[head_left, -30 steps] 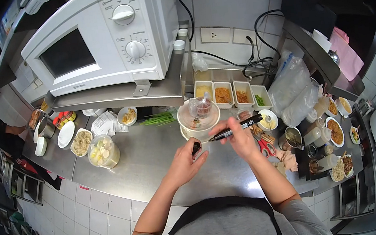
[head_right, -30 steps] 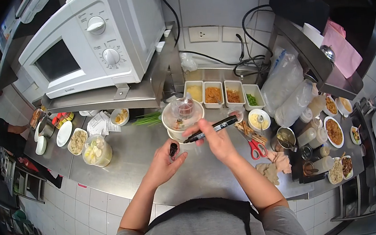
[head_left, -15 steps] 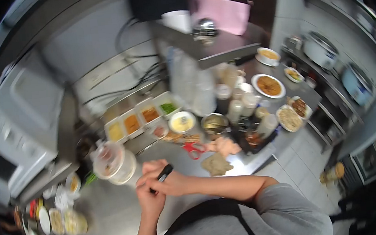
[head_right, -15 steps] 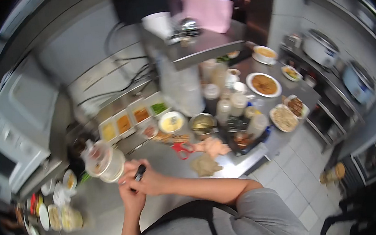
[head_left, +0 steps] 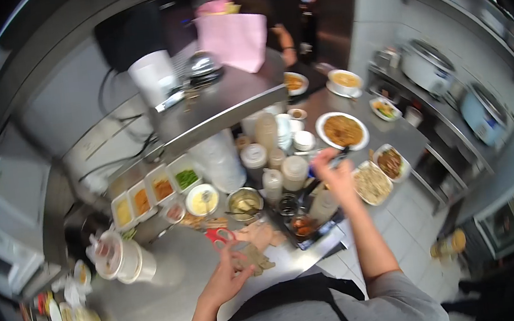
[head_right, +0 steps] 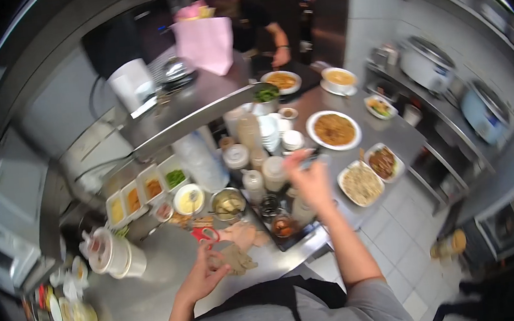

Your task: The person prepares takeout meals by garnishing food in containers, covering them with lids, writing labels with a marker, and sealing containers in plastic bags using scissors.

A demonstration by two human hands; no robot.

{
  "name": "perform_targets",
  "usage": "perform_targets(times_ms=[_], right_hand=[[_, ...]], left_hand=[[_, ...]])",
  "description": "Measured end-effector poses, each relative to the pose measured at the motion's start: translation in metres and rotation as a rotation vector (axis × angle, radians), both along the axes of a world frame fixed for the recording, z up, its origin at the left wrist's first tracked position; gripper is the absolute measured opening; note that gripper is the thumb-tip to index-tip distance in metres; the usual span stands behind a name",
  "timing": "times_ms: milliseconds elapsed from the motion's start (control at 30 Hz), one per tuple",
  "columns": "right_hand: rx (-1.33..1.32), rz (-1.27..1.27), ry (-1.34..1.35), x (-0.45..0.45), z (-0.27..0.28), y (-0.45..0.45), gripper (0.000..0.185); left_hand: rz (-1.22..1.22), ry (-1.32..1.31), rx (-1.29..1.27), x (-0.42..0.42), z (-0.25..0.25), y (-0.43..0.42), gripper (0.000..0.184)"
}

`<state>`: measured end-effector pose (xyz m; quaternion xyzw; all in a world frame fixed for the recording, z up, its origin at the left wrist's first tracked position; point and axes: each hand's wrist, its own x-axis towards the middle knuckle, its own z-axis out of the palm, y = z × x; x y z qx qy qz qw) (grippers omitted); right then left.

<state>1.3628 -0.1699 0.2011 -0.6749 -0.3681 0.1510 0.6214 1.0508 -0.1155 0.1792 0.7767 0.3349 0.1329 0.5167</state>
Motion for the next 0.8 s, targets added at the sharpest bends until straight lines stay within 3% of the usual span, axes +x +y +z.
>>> perform_targets(times_ms=[33, 67, 100, 133, 167, 200, 233, 300, 400, 467, 533, 600, 667, 733, 800], right_hand=[[0.094, -0.109, -0.134, 0.018, 0.008, 0.002, 0.038], [-0.258, -0.265, -0.123, 0.042, -0.001, 0.005, 0.033], [-0.025, -0.168, -0.167, 0.07, -0.034, 0.018, 0.03], [-0.128, -0.125, -0.245, 0.12, -0.093, 0.036, 0.047], [-0.234, -0.149, -0.447, 0.143, -0.127, 0.045, 0.05], [-0.098, -0.031, -0.247, 0.152, -0.148, 0.054, 0.041], [-0.125, 0.069, -0.215, 0.163, -0.164, 0.059, 0.041], [-0.329, 0.096, -0.463, 0.146, -0.154, 0.062, 0.042], [-0.275, 0.154, -0.899, 0.222, -0.228, 0.083, 0.031], [-0.31, 0.228, -1.032, 0.218, -0.21, 0.078, 0.035], [-0.359, 0.264, -1.065, 0.177, -0.14, 0.058, 0.039], [-0.428, 0.165, -1.026, 0.118, -0.065, 0.03, 0.045], [-0.506, -0.05, -0.859, 0.041, 0.005, 0.003, 0.043], [-0.305, 0.083, -0.513, -0.014, 0.044, -0.015, 0.039], [-0.114, 0.244, -0.26, -0.066, 0.059, -0.022, 0.03]], left_hand=[[-0.064, -0.016, 0.018, 0.0, -0.017, 0.0, 0.053], [-0.103, -0.029, 0.041, -0.002, -0.044, 0.003, 0.049], [-0.117, -0.037, 0.07, -0.009, -0.058, 0.001, 0.045], [-0.117, 0.053, 0.052, -0.011, -0.054, -0.005, 0.041], [-0.114, 0.137, 0.015, -0.014, -0.052, -0.009, 0.037], [-0.104, -0.013, 0.168, -0.022, -0.069, -0.013, 0.04], [-0.064, 0.047, 0.109, -0.026, -0.073, -0.018, 0.043], [0.039, 0.084, 0.062, -0.041, -0.059, -0.023, 0.044], [0.159, 0.146, -0.001, -0.077, -0.066, -0.023, 0.045], [0.265, 0.113, -0.002, -0.112, -0.067, -0.019, 0.044], [0.385, 0.079, -0.044, -0.163, -0.064, -0.014, 0.042], [0.631, 0.085, 0.094, -0.232, -0.075, -0.009, 0.038], [0.911, 0.16, 0.152, -0.315, -0.079, -0.001, 0.036], [1.35, 0.052, 0.324, -0.398, -0.096, 0.012, 0.028], [1.694, 0.174, 0.689, -0.491, -0.134, 0.035, 0.026]])
